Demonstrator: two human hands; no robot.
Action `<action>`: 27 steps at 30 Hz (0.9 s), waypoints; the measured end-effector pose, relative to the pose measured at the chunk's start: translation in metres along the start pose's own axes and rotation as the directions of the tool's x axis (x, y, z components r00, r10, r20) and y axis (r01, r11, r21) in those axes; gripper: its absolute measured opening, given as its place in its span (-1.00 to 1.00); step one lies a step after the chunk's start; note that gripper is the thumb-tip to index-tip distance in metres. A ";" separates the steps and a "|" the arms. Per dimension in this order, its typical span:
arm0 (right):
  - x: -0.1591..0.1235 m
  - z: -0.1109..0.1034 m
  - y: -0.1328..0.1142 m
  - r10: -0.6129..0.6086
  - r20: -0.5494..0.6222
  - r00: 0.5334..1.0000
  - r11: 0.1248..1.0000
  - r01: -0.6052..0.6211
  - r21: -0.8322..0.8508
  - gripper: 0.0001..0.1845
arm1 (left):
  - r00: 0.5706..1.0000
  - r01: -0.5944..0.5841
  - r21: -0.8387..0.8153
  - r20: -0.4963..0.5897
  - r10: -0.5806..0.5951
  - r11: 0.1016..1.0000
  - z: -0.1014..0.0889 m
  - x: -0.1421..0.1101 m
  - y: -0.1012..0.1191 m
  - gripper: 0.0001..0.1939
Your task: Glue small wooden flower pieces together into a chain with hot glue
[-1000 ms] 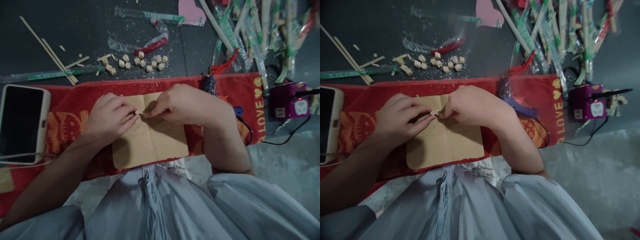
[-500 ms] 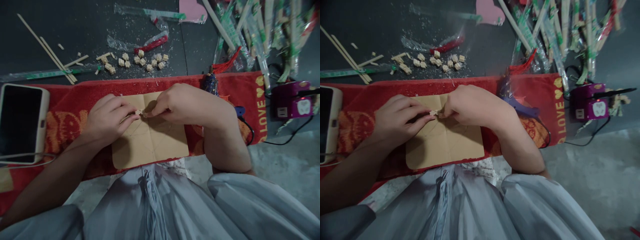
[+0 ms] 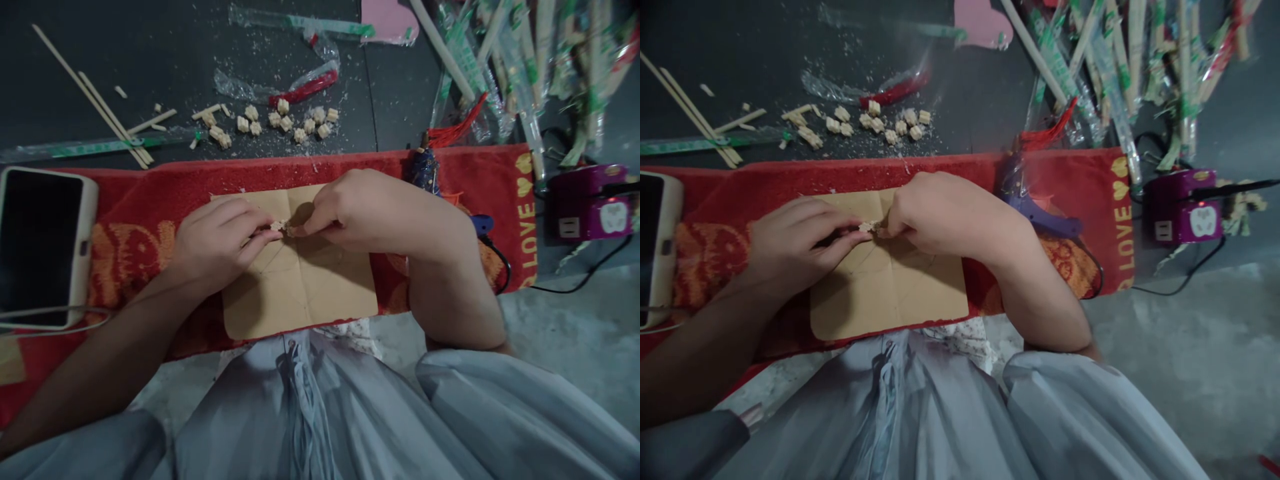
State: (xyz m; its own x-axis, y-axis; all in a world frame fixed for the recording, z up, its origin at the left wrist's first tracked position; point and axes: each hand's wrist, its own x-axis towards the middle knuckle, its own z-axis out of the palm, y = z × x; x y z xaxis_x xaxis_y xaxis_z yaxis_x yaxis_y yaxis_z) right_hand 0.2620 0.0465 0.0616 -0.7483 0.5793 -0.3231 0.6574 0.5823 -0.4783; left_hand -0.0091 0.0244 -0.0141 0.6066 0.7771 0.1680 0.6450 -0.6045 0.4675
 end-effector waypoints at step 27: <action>0.001 -0.005 -0.005 0.099 0.093 0.991 0.993 -0.105 0.059 -0.53 | 0.999 0.017 0.080 -0.034 -0.014 0.997 0.001 -0.004 0.006 -0.74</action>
State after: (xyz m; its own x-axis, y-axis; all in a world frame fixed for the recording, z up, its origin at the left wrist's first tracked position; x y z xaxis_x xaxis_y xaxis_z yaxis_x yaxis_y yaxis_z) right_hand 0.2583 0.0471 0.0681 -0.6847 0.5785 -0.4433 0.7256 0.4835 -0.4896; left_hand -0.0074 0.0171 -0.0131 0.5813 0.7910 0.1909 0.6903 -0.6036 0.3989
